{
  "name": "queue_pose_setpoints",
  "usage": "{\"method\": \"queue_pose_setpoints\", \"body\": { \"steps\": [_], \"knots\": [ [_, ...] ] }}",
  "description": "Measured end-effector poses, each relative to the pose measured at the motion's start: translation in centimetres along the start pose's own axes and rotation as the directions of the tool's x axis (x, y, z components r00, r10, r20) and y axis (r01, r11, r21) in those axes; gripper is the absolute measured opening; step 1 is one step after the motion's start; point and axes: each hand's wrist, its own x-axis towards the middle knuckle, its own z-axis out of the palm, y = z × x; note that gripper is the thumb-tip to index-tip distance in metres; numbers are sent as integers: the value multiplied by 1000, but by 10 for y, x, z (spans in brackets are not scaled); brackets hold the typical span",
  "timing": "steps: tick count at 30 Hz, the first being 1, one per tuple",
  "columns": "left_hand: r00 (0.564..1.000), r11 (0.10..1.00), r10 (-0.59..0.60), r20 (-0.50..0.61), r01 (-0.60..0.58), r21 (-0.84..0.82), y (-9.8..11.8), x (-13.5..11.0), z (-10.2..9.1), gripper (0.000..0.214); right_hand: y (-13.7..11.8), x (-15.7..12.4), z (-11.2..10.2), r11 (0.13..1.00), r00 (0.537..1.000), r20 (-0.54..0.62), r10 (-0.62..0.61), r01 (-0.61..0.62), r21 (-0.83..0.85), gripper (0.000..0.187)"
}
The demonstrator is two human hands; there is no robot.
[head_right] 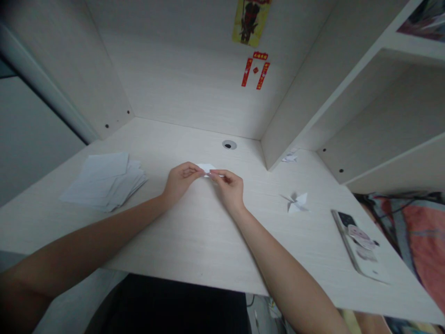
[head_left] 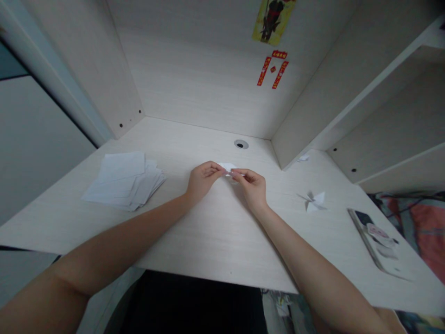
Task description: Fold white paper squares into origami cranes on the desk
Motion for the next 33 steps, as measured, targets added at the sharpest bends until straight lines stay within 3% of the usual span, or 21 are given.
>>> {"method": "queue_pose_setpoints", "body": {
  "steps": [9, 19, 24, 33],
  "knots": [
    [1000, 1000, -13, 17, 13, 8, 2, -1, 0, 21, -3, -1, -1, 1000, 1000, -20, 18, -18, 20, 17],
    [994, 996, -89, 61, 90, -9, 7, -1, 1, 25, 1, -2, -1, 998, 999, -3, -55, 55, -21, 17],
    [992, 994, -68, 102, 76, -79, 4, 1, 1, 24, 1, -3, -1, 998, 997, 73, -35, 38, -43, 20],
    [997, 996, -73, 15, 74, -41, 0, 3, -2, 15, 0, -3, 3, 999, 993, 118, -26, 29, -24, 23]
  ]
}}
